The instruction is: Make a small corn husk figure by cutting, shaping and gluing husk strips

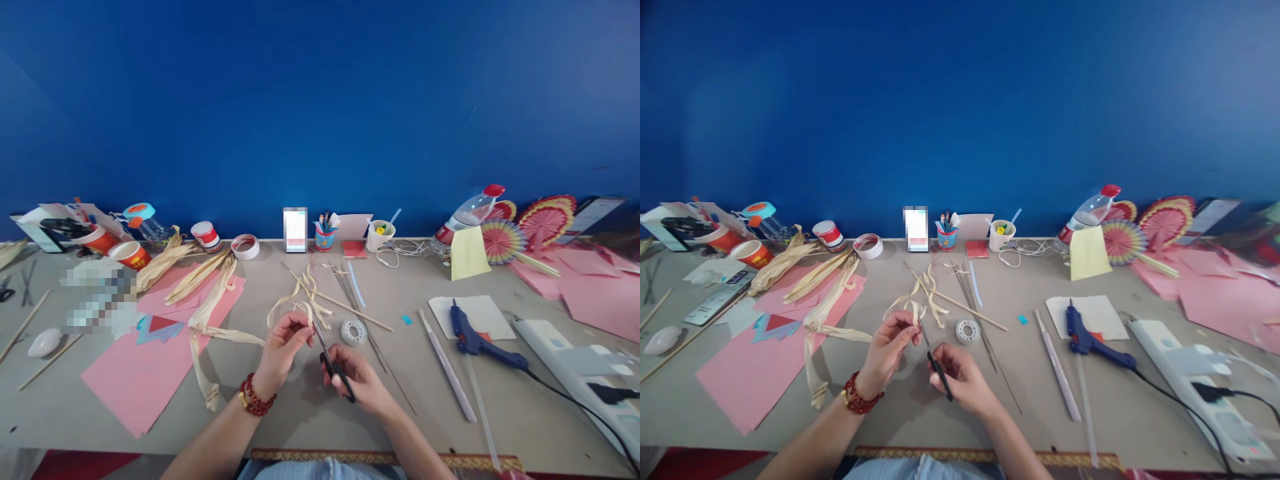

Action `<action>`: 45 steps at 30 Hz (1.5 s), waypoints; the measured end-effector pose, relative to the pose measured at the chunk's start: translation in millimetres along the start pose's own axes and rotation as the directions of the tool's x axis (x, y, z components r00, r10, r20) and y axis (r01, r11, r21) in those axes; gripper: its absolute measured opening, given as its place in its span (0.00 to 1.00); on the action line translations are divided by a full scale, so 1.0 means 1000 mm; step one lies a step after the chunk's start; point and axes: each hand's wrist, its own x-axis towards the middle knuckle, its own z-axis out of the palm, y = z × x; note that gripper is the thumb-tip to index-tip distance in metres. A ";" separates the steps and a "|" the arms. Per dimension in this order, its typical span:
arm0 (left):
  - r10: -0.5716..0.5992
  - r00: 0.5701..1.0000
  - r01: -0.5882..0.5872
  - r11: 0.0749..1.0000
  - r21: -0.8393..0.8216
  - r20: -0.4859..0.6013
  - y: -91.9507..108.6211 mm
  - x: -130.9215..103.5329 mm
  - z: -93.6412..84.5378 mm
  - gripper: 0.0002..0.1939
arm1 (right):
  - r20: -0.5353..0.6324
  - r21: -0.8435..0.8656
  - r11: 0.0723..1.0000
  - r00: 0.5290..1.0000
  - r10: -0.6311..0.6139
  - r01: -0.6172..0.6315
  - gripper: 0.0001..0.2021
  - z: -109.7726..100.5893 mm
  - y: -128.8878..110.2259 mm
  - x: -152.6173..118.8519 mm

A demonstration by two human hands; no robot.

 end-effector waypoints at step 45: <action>-0.029 0.999 0.029 0.999 -0.014 0.024 -0.009 -0.004 0.002 0.06 | -0.083 0.045 0.996 0.994 -0.076 0.080 0.26 0.014 0.015 0.005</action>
